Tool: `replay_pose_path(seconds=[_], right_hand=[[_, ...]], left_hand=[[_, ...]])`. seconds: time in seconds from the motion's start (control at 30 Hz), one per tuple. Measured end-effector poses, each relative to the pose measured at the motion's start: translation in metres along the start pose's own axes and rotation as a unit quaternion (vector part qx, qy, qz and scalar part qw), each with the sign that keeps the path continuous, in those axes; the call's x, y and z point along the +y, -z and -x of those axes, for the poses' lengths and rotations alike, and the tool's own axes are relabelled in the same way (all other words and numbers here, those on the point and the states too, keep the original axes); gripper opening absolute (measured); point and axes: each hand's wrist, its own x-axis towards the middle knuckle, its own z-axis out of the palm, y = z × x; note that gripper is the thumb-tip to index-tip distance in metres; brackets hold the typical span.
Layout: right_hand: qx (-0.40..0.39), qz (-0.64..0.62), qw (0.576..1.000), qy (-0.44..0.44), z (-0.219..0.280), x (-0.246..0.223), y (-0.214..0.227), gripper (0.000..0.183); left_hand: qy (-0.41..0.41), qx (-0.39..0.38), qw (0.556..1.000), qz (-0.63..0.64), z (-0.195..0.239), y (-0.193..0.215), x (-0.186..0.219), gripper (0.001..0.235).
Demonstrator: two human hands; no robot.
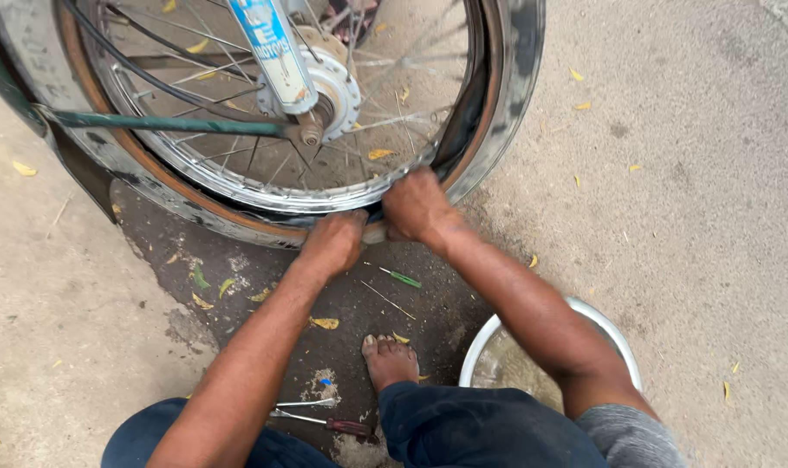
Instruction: The person applies a patch to a motorcycle inner tube, then inserts the tube into the tire and seats the tire bead onto the rim using hands and a tire lever.
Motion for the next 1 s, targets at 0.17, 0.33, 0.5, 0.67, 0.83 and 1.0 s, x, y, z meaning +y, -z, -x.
replay_pose_path(seconds=[0.17, 0.33, 0.5, 0.67, 0.83, 1.0], right_hand=[[0.089, -0.134, 0.987, -0.025, 0.007, -0.061, -0.007, 0.059], [0.321, -0.214, 0.923, 0.007, 0.036, -0.044, -0.011, 0.058], [0.232, -0.044, 0.971, -0.040, 0.055, 0.015, 0.011, 0.046], [0.128, -0.013, 0.991, -0.041, 0.050, 0.008, 0.032, 0.060], [-0.006, 0.006, 0.998, -0.068, 0.037, 0.009, 0.033, 0.071], [-0.058, 0.113, 0.989, -0.071, 0.035, -0.002, 0.032, 0.097]], left_hand=[[0.058, -0.042, 0.989, -0.131, 0.029, 0.053, -0.033, 0.028], [0.031, 0.035, 0.996, -0.079, 0.042, 0.080, -0.012, 0.064], [0.041, 0.119, 0.991, -0.044, 0.019, 0.053, 0.048, 0.083], [0.109, -0.047, 0.991, -0.053, 0.005, 0.043, 0.045, 0.064], [0.036, 0.045, 0.996, -0.061, 0.014, 0.033, 0.033, 0.061], [0.069, -0.065, 0.995, -0.040, 0.009, 0.037, 0.034, 0.063]])
